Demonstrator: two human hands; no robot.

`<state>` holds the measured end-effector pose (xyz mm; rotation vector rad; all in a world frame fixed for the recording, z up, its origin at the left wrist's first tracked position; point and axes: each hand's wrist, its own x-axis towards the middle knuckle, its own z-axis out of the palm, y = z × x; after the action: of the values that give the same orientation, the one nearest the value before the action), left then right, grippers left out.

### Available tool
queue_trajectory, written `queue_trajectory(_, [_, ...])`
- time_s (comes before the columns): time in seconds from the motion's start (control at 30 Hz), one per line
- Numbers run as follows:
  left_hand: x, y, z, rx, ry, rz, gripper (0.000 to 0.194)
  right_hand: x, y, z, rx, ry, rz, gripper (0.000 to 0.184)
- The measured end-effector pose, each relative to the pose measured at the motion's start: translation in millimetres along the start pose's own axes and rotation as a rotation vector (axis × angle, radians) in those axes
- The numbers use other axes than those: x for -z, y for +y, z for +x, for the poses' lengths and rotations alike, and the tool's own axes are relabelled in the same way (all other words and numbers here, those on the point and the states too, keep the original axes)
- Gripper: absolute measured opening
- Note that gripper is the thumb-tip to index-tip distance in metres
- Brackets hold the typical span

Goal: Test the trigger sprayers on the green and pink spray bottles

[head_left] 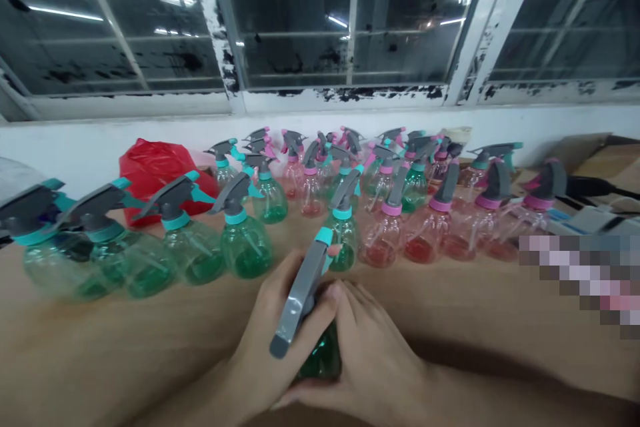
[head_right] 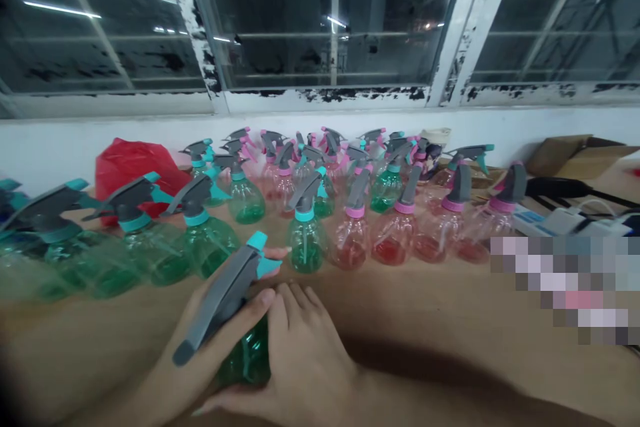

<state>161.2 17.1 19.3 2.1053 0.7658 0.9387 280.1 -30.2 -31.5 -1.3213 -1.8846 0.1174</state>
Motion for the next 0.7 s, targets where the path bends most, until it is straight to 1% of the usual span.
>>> queue_trajectory(0.07, [-3.9,-3.5,4.9,-0.008,0.001,-0.018,0.017,-0.4,6.9,0.1,0.035,0.041,-0.024,0.075])
queue_trajectory(0.13, [-5.8,-6.1,10.8,-0.034,0.013,-0.014,0.021,1.7,15.0,-1.2,0.067,0.041,-0.030,0.081])
queue_trajectory(0.2, [-5.7,-7.6,17.2,-0.081,0.022,0.014,0.023,5.8,25.6,-4.5,0.123,-0.008,-0.021,0.083])
queue_trajectory(0.27, [-4.3,-8.6,23.3,-0.124,0.030,0.048,0.020,10.9,39.0,-9.8,0.180,-0.089,-0.015,0.084])
queue_trajectory(0.33, [-2.7,-9.8,28.3,-0.127,0.024,0.078,0.015,15.8,53.5,-15.9,0.187,-0.169,-0.039,0.086])
queue_trajectory(0.43, [-0.8,-12.3,33.3,-0.108,0.036,0.091,0.009,21.2,71.7,-23.3,0.149,-0.314,-0.089,0.080])
queue_trajectory(0.5, [0.1,-14.2,35.2,-0.102,0.028,0.075,0.009,22.8,78.7,-26.1,0.124,-0.369,-0.083,0.072])
queue_trajectory(0.63, [1.9,-16.7,36.4,-0.118,-0.015,0.078,0.019,22.1,82.8,-27.9,0.074,-0.386,-0.050,0.058])
queue_trajectory(0.7, [2.3,-16.3,36.4,-0.142,-0.013,0.098,0.022,21.0,82.9,-28.1,0.070,-0.389,-0.052,0.051])
